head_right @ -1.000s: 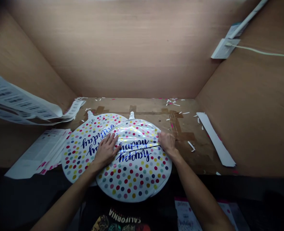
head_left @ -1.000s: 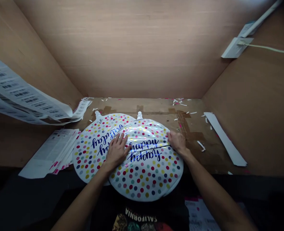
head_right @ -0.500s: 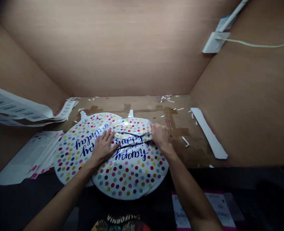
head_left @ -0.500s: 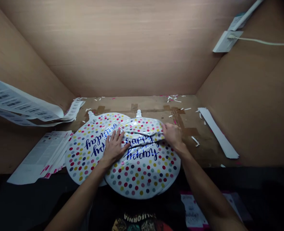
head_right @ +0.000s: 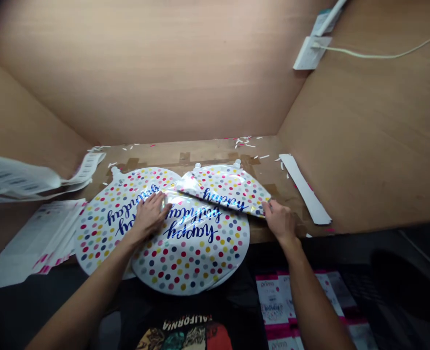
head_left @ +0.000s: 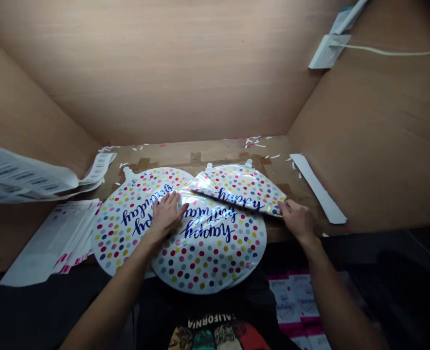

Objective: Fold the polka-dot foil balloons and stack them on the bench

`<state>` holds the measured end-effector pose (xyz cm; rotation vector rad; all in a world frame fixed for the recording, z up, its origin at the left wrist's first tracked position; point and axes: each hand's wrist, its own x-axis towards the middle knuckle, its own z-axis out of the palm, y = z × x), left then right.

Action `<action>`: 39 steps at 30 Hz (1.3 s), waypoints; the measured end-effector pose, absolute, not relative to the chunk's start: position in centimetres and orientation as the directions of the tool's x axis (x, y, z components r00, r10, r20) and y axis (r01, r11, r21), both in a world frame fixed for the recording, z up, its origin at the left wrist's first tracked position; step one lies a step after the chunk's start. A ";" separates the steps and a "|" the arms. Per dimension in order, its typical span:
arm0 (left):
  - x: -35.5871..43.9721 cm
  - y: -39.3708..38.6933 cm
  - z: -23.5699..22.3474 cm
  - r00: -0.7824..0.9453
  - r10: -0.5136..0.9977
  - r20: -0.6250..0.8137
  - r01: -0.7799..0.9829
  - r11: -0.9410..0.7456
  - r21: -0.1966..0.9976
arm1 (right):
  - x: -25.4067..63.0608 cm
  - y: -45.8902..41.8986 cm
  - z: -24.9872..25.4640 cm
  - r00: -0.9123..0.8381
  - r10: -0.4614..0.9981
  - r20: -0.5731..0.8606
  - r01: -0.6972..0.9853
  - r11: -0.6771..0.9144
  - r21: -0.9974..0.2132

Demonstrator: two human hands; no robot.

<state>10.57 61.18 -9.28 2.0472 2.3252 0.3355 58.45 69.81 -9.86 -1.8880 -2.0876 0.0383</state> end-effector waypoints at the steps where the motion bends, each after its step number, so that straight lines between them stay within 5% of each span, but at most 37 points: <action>1: 10.9 62.3 -8.7 -0.141 0.977 0.158 0.971 0.105 0.213 | 58.3 68.6 -10.5 -0.081 0.968 0.238 0.957 0.142 -0.252; 5: 14.2 68.1 -6.0 -0.033 0.960 0.279 0.934 -0.070 0.351 | 57.9 64.8 -12.2 -0.080 0.965 0.248 0.935 0.159 -0.317; 12: 20.5 74.9 -5.8 0.154 0.967 -0.204 0.965 -0.102 0.243 | 59.0 62.6 -12.0 0.011 0.991 0.137 0.961 0.028 -0.276; 16: 21.6 76.4 -5.7 0.226 0.920 -0.319 0.946 -0.129 0.298 | 58.8 64.5 -11.2 0.013 0.985 0.172 0.969 0.030 -0.245; 20: 21.4 75.8 -3.4 0.363 0.908 -0.209 0.888 -0.269 0.373 | 57.5 69.5 -8.7 -0.136 0.976 0.170 0.934 0.184 -0.308; 24: 18.9 72.0 1.2 0.546 0.779 0.309 0.740 -0.621 0.258 | 55.3 74.6 -1.7 -0.332 0.895 0.296 0.840 0.424 -0.339; 26: 16.7 69.0 3.3 0.621 0.642 0.450 0.660 -0.738 0.142 | 53.9 75.2 1.9 -0.479 0.805 0.349 0.711 0.589 -0.383; 29: 13.0 63.8 3.7 0.700 0.547 0.458 0.597 -0.801 0.043 | 51.5 72.5 3.9 -0.720 0.601 0.346 0.479 0.792 -0.379; 32: 10.5 58.3 0.1 0.690 0.598 0.408 0.637 -0.769 0.050 | 49.7 67.5 0.3 -0.842 0.449 0.300 0.399 0.892 -0.215; 35: 9.8 53.8 -5.0 0.621 0.724 0.301 0.737 -0.670 0.090 | 48.7 63.1 -5.5 -0.865 0.418 0.276 0.408 0.908 -0.097; 39: 10.2 51.1 -8.4 0.572 0.789 0.225 0.778 -0.609 0.155 | 47.4 60.8 -8.4 -0.856 0.453 0.247 0.444 0.891 -0.095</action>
